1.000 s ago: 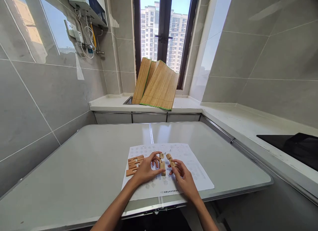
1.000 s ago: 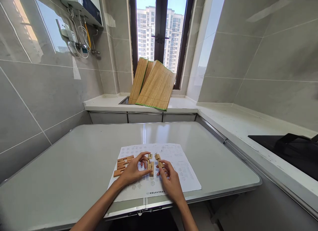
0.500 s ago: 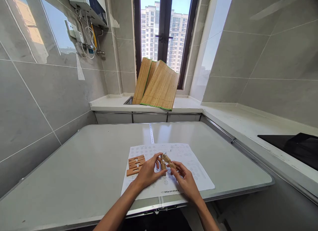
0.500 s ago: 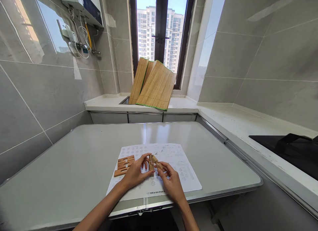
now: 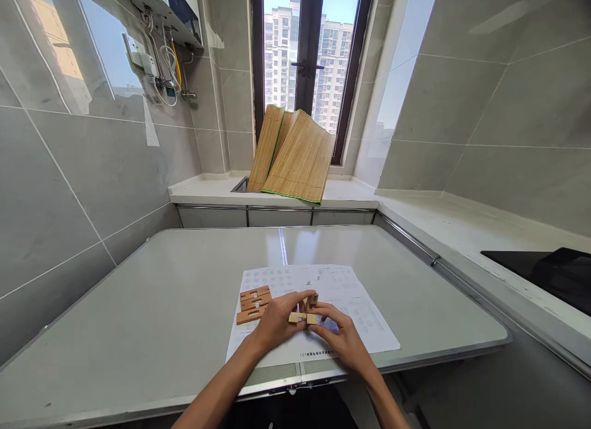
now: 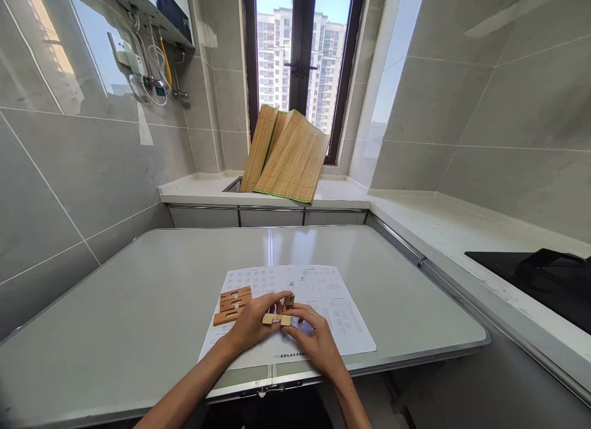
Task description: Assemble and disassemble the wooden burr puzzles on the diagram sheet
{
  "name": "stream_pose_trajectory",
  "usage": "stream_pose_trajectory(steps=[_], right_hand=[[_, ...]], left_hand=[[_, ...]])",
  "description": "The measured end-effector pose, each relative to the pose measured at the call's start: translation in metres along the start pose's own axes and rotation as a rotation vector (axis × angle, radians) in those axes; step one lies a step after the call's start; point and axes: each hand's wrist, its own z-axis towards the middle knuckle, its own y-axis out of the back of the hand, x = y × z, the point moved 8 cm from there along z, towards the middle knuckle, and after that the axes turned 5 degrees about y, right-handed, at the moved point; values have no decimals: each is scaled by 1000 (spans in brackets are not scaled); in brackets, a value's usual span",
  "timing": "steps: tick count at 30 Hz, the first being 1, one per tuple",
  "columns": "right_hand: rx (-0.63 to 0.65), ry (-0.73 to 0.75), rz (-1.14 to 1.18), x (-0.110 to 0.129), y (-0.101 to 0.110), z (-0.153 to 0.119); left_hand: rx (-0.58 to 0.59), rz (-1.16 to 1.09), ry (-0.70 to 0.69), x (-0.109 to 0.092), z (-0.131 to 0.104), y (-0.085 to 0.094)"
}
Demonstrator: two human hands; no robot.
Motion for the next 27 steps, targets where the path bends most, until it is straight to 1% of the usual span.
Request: stream_pose_trajectory(steps=[8,10,13,16,18,20,23,25,27], right_hand=[[15,-58,26,-6,-1,0],[-4,-57,51,-8,1,0],[-87,-68,93,-15,7,1],[-242,-130,78,-30,19,-1],[-370,-187,-2,-41,29,-6],[-448,-239,-113,-50,35,-10],[-451,-259,-270,-57,37,-13],[-445,-227,-377,-56,36,-13],[-448,-197,-485,-54,35,-13]], left_hand=[[-6,3,35,1,0,0],[-20,2,50,3,1,0],[-72,38,96,10,2,2],[-157,94,124,16,3,7],[-231,132,139,19,2,13],[-304,161,165,22,1,19],[-360,160,190,23,1,25],[-348,137,185,22,1,24],[-307,114,173,21,2,21]])
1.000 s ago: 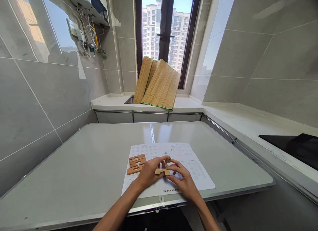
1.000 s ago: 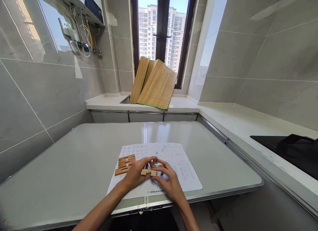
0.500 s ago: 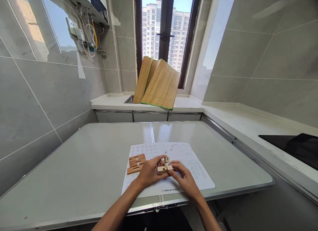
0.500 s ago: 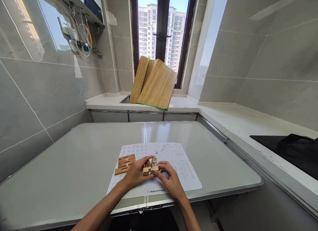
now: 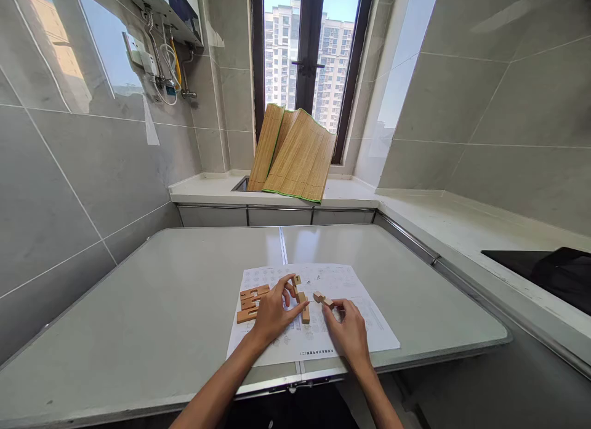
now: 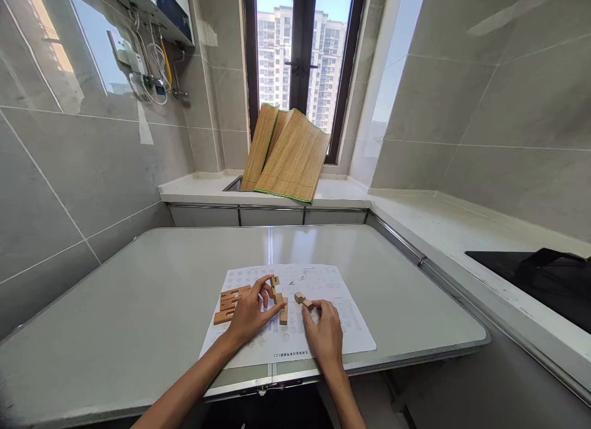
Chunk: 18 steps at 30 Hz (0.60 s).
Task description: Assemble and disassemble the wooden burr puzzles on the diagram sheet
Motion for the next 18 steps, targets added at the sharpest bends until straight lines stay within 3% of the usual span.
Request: stream_pose_trajectory(steps=[4,8,14,18], right_hand=[[-3,43,-94,3,-2,-1],[6,90,48,15,3,-1],[185,285,183,50,-3,-4],[207,274,247,49,-5,-3]], left_hand=[[124,-47,-38,-4,-4,-11],[216,-79,-88,-11,-9,-18],[249,-28,-241,-26,-12,-20],[203,-1,-284,-26,-8,-16]])
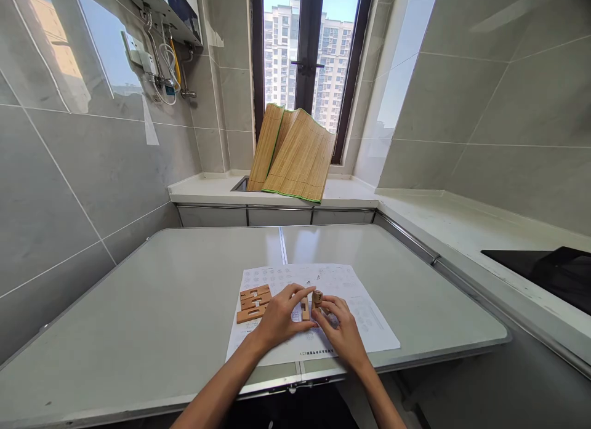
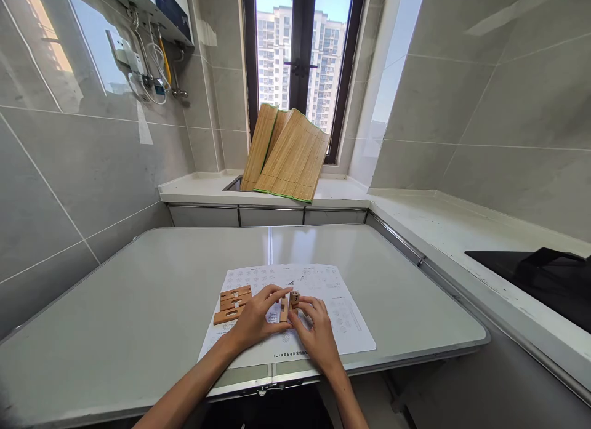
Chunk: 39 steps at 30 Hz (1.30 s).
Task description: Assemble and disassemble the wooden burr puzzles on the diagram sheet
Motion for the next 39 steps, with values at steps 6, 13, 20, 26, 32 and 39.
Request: stream_pose_trajectory(steps=[6,13,20,26,32,39], right_hand=[[-90,-192,112,-15,9,-4],[-123,-246,169,-11,12,-6],[-118,-249,145,-14,11,-5],[-112,-257,141,-15,11,-6],[-110,-254,139,-12,11,-6],[-125,-245,114,-9,14,-5]], left_hand=[[-6,67,80,17,-2,1],[-22,-43,123,22,2,1],[-111,258,160,35,1,-3],[-169,286,164,29,3,3],[-142,165,147,21,4,6],[-10,-92,174,24,1,-5]])
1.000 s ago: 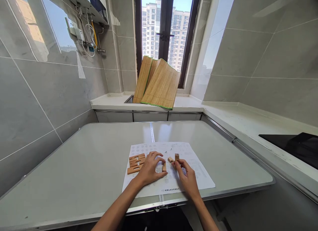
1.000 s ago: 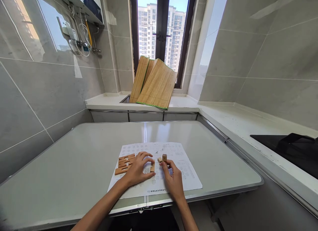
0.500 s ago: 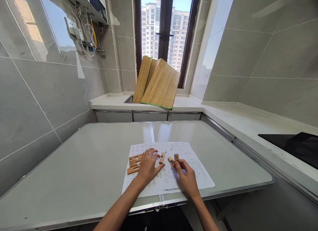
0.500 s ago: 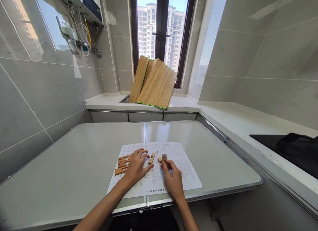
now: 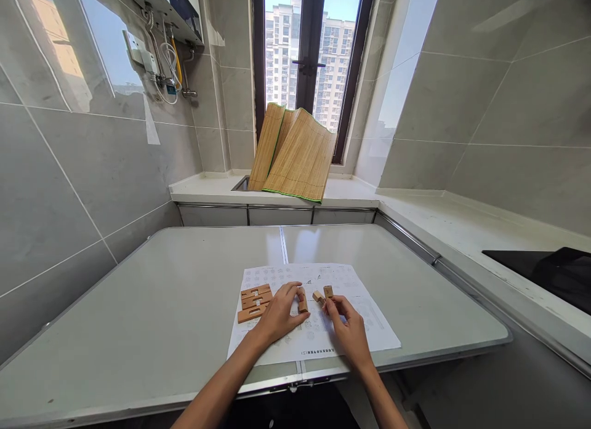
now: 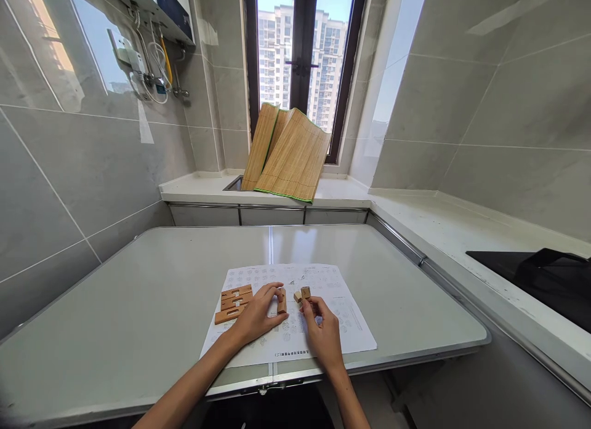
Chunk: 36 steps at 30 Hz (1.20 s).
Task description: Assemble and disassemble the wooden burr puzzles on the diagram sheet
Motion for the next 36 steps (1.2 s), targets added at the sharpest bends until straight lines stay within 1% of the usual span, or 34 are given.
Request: stream_pose_trajectory(steps=[3,7,10,14,18,22,25,28,31,36], right_hand=[[-5,-7,16,-3,0,0],[31,-15,78,-9,-5,0],[66,20,56,-7,-8,-1],[128,81,42,0,-11,-2],[207,92,82,3,-16,-2],[240,118,93,6,-17,-2],[249,99,133,3,-18,-3],[225,101,173,2,-18,-3],[199,171,142,8,-16,-3],[240,202,89,14,-17,-5]], left_hand=[[54,-76,6,-4,-1,-2],[62,-134,55,-6,-3,0],[78,-127,65,-7,-4,-1],[58,-90,-14,-12,-4,-1],[40,-36,-112,-21,-4,-1],[73,-53,-128,-26,-5,-2],[121,-55,-122,-28,-8,-6],[158,-58,-129,-30,-9,-10],[146,-77,-135,-30,-8,-10],[112,-110,-74,-20,-7,-10]])
